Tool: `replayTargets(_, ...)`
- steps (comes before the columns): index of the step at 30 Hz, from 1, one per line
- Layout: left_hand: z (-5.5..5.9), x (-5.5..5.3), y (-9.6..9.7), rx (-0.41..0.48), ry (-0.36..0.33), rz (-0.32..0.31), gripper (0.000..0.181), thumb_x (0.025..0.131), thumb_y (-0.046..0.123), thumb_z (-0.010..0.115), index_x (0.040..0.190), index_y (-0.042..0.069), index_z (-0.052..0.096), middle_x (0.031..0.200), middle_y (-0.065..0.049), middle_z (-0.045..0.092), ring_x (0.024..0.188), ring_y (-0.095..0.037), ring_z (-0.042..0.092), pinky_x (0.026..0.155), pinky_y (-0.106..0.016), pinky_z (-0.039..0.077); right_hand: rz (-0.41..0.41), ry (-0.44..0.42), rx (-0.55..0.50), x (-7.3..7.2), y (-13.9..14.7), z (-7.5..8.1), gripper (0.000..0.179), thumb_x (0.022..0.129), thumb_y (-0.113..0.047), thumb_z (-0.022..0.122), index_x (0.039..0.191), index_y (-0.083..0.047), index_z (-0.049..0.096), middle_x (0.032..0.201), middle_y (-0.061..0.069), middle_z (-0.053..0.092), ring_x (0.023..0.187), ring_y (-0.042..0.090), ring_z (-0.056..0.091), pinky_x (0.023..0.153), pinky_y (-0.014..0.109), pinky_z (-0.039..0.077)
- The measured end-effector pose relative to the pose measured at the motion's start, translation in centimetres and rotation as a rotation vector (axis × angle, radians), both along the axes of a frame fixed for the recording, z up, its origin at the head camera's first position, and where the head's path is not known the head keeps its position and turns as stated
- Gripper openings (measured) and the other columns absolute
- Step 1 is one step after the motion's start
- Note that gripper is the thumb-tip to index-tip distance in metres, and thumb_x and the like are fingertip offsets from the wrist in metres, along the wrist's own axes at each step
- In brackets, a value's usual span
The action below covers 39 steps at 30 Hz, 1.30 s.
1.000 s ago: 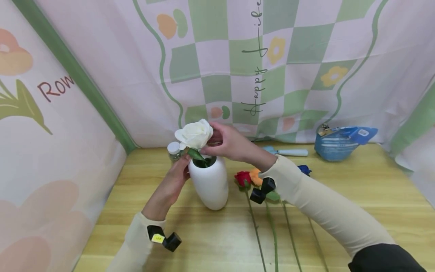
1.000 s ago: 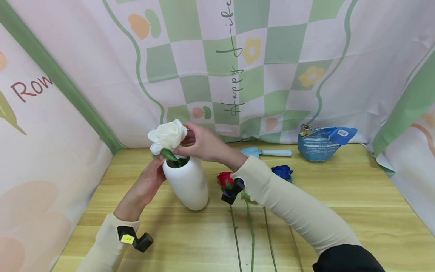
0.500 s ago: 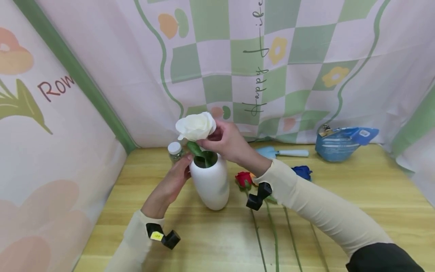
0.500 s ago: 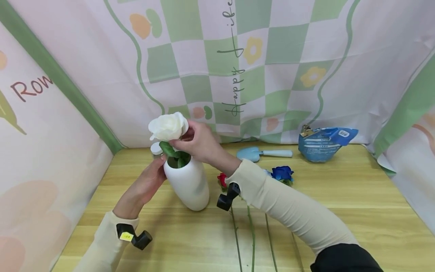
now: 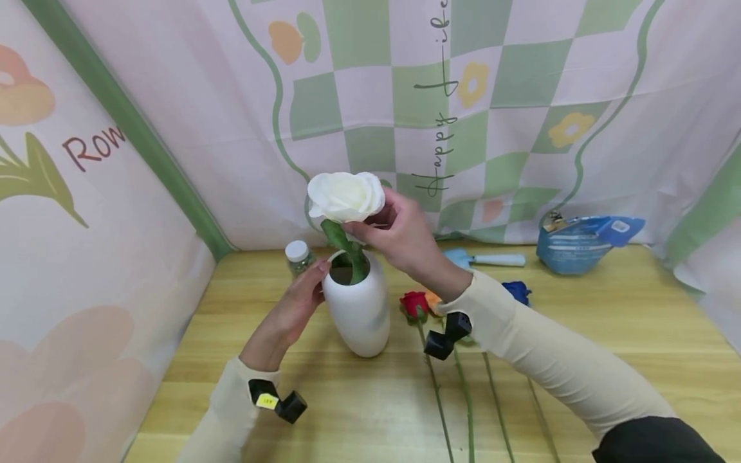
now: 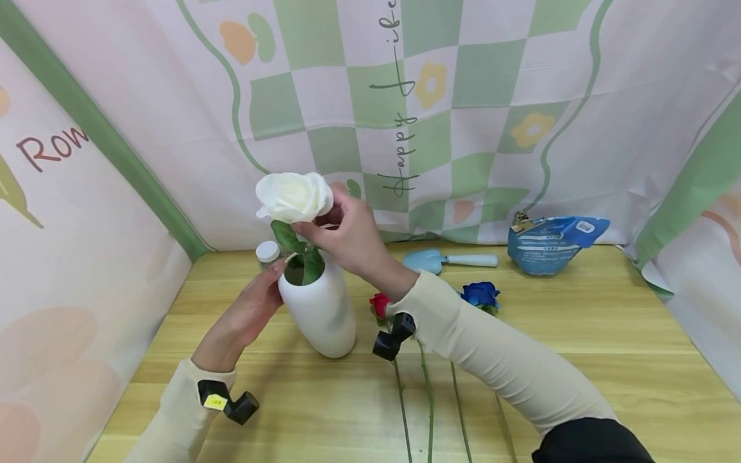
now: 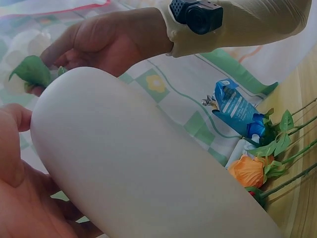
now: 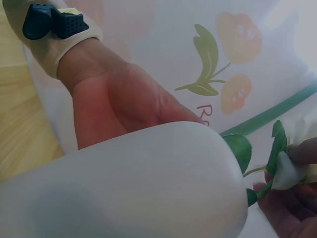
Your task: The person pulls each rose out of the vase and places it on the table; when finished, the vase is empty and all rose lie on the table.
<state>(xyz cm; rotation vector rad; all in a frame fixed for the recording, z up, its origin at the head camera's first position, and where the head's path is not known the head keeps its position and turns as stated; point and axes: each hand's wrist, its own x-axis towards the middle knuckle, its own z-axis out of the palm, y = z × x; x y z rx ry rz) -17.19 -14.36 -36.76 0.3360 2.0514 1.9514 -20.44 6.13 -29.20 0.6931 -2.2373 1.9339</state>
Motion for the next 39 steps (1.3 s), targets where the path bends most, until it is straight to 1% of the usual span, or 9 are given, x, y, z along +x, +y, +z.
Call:
replayTargets(3,0.0,0.1,0.1,-0.005,0.003,0.016,0.054,0.104,0.031,0.027,0.144,-0.005,0.038,0.148,-0.017,0.039,0.138,-0.029,0.038,0.117,-0.043,0.029,-0.045,0.008,-0.005,0.0,0.5,0.1,0.052,0.085,-0.010,0.078,0.132,-0.003,0.057,0.120,0.017,0.069,0.096,0.023,0.070,0.078,0.026,0.059)
replayTargets(6,-0.1,0.1,0.1,-0.007,0.010,0.031,0.051,0.104,0.031,0.028,0.138,-0.004,0.043,0.139,-0.012,0.045,0.129,-0.023,0.044,0.111,-0.037,0.034,-0.092,0.019,-0.017,0.0,0.9,-0.1,0.052,0.084,-0.010,0.078,0.132,-0.004,0.058,0.119,0.015,0.068,0.093,0.019,0.069,0.077,0.024,0.058)
replayTargets(11,-0.2,0.0,0.1,0.013,0.016,0.047,0.046,0.103,0.029,0.030,0.131,-0.003,0.047,0.125,-0.001,0.050,0.117,-0.015,0.048,0.103,-0.032,0.038,-0.113,0.028,-0.063,0.0,1.6,-0.3,0.052,0.083,-0.007,0.078,0.130,-0.002,0.058,0.116,0.016,0.067,0.084,0.013,0.066,0.069,0.021,0.056)
replayTargets(14,-0.3,0.0,0.1,0.010,0.018,0.046,0.049,0.103,0.030,0.030,0.134,-0.004,0.046,0.127,-0.001,0.050,0.117,-0.015,0.048,0.103,-0.032,0.038,-0.106,0.031,-0.083,0.2,2.0,-0.3,0.054,0.083,-0.005,0.079,0.132,-0.001,0.056,0.117,0.016,0.066,0.085,0.012,0.065,0.068,0.020,0.056)
replayTargets(18,-0.3,-0.1,0.0,0.004,0.019,0.044,0.053,0.104,0.031,0.029,0.140,-0.004,0.044,0.133,-0.004,0.049,0.120,-0.015,0.047,0.104,-0.032,0.037,-0.073,0.006,-0.128,0.5,2.4,-0.3,0.056,0.084,-0.003,0.077,0.134,-0.002,0.053,0.123,0.015,0.064,0.095,0.013,0.065,0.077,0.021,0.057)
replayTargets(22,-0.3,0.0,0.0,0.017,0.016,0.054,0.052,0.104,0.029,0.029,0.139,-0.006,0.043,0.130,-0.004,0.049,0.120,-0.016,0.048,0.105,-0.033,0.037,-0.048,-0.037,-0.196,0.7,2.8,-0.2,0.056,0.086,0.000,0.074,0.137,-0.003,0.051,0.127,0.009,0.062,0.104,0.015,0.063,0.083,0.020,0.056)
replayTargets(29,-0.3,0.0,0.0,0.001,0.005,0.045,0.053,0.104,0.030,0.028,0.142,-0.004,0.042,0.140,-0.012,0.045,0.132,-0.025,0.043,0.112,-0.037,0.033,-0.013,-0.135,-0.407,0.9,3.7,-0.2,0.053,0.089,0.006,0.067,0.137,-0.006,0.050,0.119,0.005,0.060,0.099,0.019,0.061,0.068,0.026,0.059)
replayTargets(34,-0.2,0.1,0.1,0.004,0.011,0.050,0.051,0.103,0.031,0.029,0.139,-0.003,0.045,0.134,-0.005,0.048,0.128,-0.021,0.045,0.110,-0.036,0.035,0.015,-0.200,-0.517,1.1,4.1,-0.5,0.046,0.091,0.006,0.063,0.133,-0.009,0.050,0.119,0.005,0.058,0.099,0.018,0.062,0.071,0.028,0.060)
replayTargets(39,-0.3,0.0,0.2,-0.001,0.017,0.054,0.051,0.103,0.032,0.030,0.137,-0.003,0.046,0.129,-0.002,0.049,0.120,-0.018,0.047,0.105,-0.034,0.037,0.023,-0.231,-0.543,1.3,4.5,-0.7,0.042,0.093,0.004,0.060,0.131,-0.010,0.050,0.119,0.006,0.056,0.099,0.017,0.062,0.074,0.026,0.059)
